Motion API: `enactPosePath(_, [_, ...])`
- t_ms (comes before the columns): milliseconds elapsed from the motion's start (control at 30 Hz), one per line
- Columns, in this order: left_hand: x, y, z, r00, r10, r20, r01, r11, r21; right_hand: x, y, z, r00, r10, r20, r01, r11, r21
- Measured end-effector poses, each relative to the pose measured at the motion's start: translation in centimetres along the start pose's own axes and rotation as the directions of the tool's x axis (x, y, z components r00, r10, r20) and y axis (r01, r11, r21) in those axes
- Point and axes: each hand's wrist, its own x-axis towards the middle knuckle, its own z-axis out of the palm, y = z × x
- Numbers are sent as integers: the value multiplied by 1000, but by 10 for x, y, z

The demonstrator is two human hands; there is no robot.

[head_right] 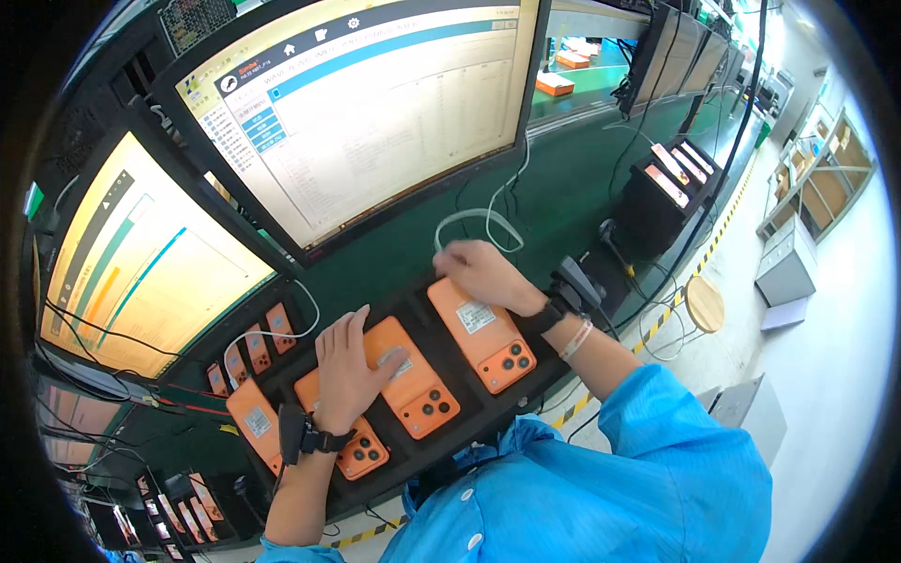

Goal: Scanning barcodes on handheld terminals and connecting them to cables for testing.

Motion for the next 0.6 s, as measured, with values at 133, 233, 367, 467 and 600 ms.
enactPosePath(133, [2,2,-4,1000,-20,9,20,999,-26,8,-18,-8,997,67,-50,-72,993,-99])
enactPosePath(233, [3,-1,1,1000,-15,-17,15,1000,-16,8,-11,-26,980,124,-154,-101,984,150])
enactPosePath(367, [2,-2,-1,999,-46,9,46,999,-16,1,36,-68,905,155,-396,-28,951,308])
enactPosePath(467, [0,-2,-1,996,-76,40,77,997,-17,-34,145,-71,901,229,-369,-239,971,19])
enactPosePath(600, [9,4,0,997,-43,56,46,997,-57,-127,326,-27,923,320,-214,-384,797,-466])
